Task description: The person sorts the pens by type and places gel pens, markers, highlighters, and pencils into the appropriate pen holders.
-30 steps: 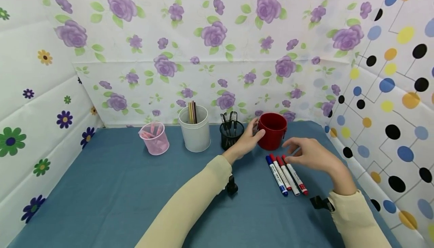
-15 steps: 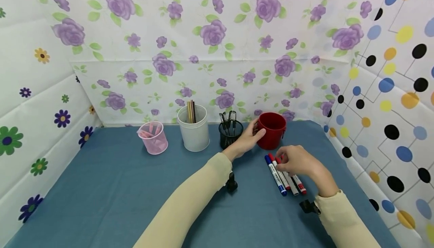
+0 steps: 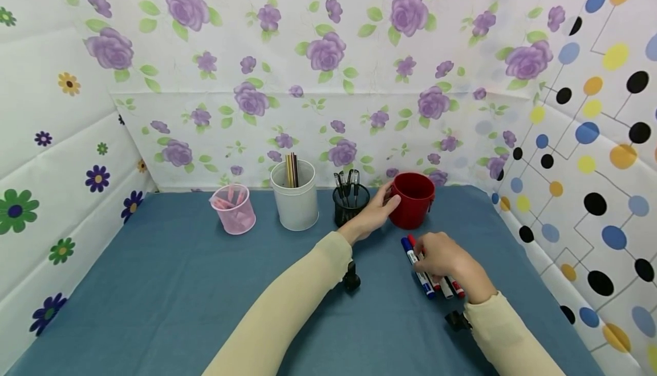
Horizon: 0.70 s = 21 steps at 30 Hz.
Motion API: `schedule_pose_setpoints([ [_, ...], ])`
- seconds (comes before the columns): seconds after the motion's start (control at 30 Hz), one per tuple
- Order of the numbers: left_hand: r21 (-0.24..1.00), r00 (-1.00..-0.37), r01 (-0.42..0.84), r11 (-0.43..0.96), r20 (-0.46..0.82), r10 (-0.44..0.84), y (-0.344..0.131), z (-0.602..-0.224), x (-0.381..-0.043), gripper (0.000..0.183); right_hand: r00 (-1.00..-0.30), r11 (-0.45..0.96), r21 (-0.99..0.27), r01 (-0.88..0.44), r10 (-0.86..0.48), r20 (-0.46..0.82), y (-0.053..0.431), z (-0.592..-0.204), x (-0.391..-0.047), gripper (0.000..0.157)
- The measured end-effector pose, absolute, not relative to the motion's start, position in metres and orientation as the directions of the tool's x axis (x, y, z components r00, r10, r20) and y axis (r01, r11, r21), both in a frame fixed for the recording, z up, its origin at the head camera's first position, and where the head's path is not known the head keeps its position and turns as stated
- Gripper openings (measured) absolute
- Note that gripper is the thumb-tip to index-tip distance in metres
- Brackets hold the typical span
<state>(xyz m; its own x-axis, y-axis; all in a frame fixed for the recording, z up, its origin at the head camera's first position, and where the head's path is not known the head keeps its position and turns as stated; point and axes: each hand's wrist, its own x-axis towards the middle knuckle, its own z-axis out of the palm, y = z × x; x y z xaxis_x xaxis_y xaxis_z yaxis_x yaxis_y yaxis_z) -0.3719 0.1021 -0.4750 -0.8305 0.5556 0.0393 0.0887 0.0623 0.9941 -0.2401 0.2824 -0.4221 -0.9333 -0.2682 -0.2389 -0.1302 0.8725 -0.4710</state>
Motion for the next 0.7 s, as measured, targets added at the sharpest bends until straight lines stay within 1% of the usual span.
schedule_pose_setpoints([
  [0.23, 0.994, -0.835, 0.091, 0.067, 0.040, 0.549, 0.103, -0.476, -0.373, 0.066, -0.932, 0.895, -0.424, -0.136, -0.261, -0.251, 0.277, -0.426, -0.240, 0.030],
  [0.47, 0.994, -0.832, 0.095, 0.058, 0.047, 0.553, 0.104, -0.476, -0.373, 0.066, -0.934, 0.895, -0.434, -0.103, -0.237, -0.268, 0.271, -0.431, -0.241, 0.017],
  [0.7, 0.994, -0.832, 0.088, 0.057, 0.042, 0.553, 0.104, -0.476, -0.373, 0.066, -0.927, 0.899, -0.422, -0.118, -0.251, -0.277, 0.272, -0.428, -0.240, 0.015],
])
